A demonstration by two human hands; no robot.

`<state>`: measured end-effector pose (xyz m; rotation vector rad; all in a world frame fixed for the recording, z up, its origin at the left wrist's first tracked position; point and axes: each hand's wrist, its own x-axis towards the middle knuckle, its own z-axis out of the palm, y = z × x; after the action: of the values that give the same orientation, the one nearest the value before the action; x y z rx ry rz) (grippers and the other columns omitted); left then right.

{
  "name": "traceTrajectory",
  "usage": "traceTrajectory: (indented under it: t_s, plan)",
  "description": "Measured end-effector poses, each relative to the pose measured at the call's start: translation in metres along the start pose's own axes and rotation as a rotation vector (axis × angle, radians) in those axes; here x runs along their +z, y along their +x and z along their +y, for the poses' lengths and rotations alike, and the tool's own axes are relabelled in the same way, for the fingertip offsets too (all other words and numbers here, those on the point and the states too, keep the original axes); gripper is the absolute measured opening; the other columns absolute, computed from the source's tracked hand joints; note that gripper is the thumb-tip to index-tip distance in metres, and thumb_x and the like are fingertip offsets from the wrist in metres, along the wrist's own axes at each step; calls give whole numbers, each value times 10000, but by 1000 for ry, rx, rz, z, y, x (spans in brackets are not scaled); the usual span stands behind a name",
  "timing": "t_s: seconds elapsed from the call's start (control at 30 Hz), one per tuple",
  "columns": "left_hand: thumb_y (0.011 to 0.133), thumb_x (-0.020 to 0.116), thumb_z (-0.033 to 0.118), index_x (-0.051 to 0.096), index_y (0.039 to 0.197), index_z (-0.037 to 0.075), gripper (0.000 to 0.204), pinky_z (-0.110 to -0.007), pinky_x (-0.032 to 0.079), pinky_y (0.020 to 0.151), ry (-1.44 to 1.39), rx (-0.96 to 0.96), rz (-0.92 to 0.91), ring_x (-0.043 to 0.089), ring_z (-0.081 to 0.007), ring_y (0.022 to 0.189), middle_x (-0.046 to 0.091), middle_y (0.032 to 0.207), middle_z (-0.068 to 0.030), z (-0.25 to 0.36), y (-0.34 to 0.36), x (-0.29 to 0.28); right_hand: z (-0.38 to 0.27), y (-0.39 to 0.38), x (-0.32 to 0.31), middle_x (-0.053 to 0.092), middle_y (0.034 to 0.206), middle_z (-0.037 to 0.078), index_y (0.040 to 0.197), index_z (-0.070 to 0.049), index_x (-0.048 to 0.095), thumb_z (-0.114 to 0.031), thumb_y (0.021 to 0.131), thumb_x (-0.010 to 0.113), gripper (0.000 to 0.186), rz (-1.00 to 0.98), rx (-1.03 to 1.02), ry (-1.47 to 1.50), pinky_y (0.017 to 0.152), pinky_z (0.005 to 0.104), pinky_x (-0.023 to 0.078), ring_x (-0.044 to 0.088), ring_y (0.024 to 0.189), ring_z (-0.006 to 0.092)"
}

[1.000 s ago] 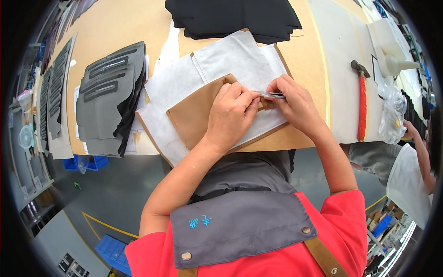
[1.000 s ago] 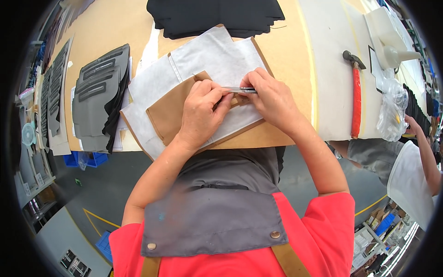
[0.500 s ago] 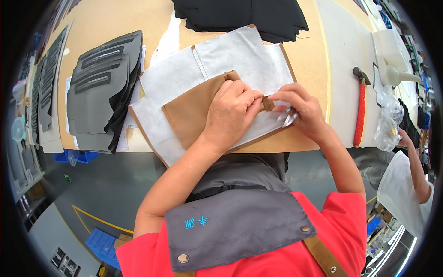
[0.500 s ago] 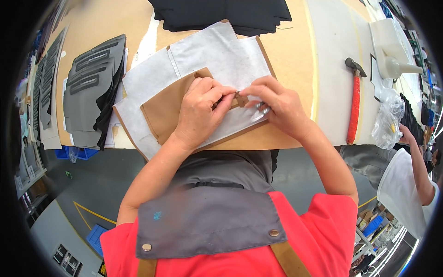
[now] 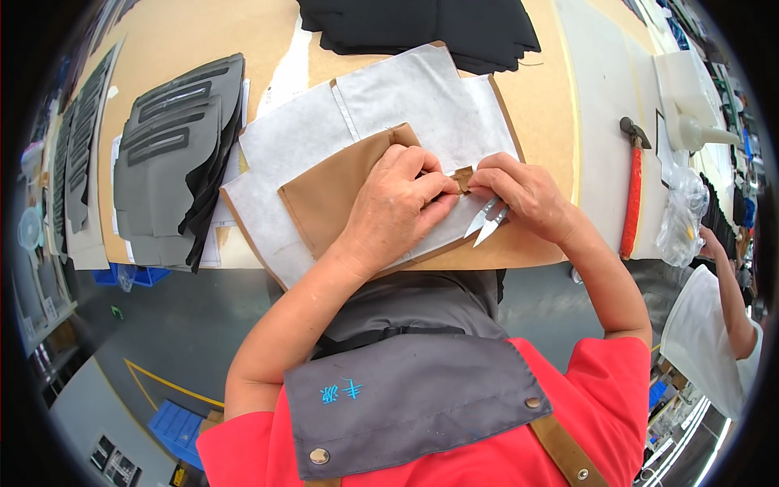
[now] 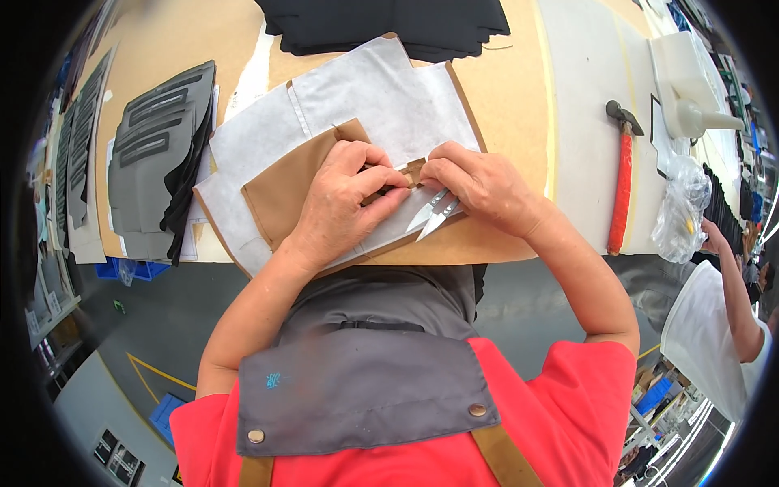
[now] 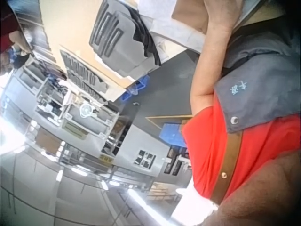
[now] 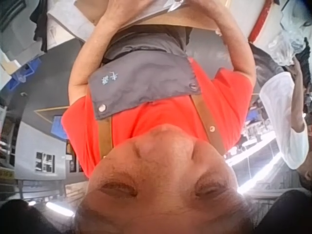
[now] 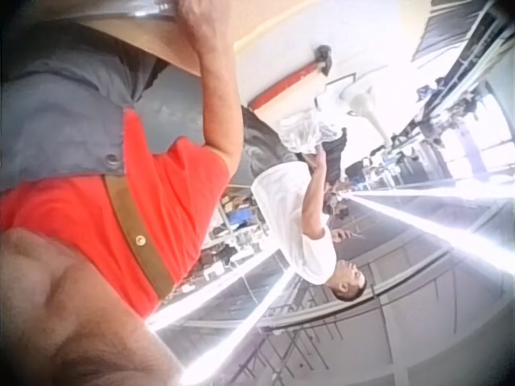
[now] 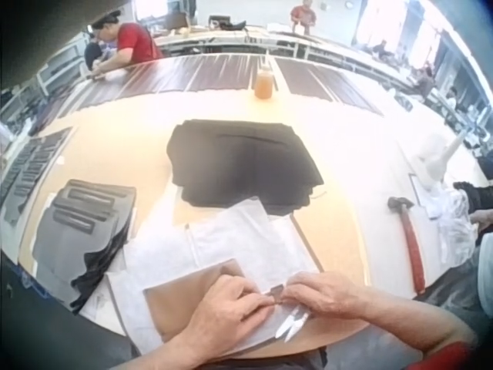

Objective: The recorder is preparing leather pieces by aligning edges and trimming excess material with small scissors.

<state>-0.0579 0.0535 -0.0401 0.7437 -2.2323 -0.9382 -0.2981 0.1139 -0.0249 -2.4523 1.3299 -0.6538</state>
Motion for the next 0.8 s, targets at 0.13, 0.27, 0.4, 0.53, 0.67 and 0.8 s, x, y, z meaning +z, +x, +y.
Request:
traceTrajectory:
  t_s: [0.13,0.27,0.4,0.53,0.67,0.8]
  plan:
    - [789,826,49,770,902,82,130,-357,509,797,3,18,3,584,-223,932,626,980,-33,-2,-1,0,-6,-1,3,624,1011,48,1012,-86,602,24,816,697,244,-38,127,37,633,350,551,677,808,255]
    - [771,836,40,748,897,82,159,-365,505,803,6,32,3,582,-231,926,618,971,-33,-1,0,0,-24,-1,8,620,996,77,1002,-74,572,10,824,715,243,28,375,-1,659,405,523,652,801,305]
    - [766,839,40,731,885,80,166,-368,504,806,22,38,0,583,-235,920,614,966,-33,-1,0,1,-32,-2,15,617,984,92,1013,-60,575,-18,853,719,220,98,550,68,688,421,524,654,820,328]
    - [769,840,46,728,877,76,159,-369,507,809,34,50,18,587,-234,916,618,968,-33,-2,0,1,-38,-2,15,623,992,106,1011,-45,606,-38,887,716,166,173,659,137,716,402,522,658,835,320]
    - [783,829,41,734,891,74,148,-369,508,812,-2,43,31,590,-234,919,627,969,-37,-3,-1,1,-32,-6,2,651,1032,105,1054,-32,667,50,888,679,186,129,626,296,761,373,538,683,875,285]
    - [796,819,44,746,897,73,128,-370,510,814,-5,32,42,591,-233,923,632,967,-39,0,-1,1,-28,-8,1,667,1032,97,1106,-35,689,136,843,653,316,140,506,286,786,351,565,702,893,260]
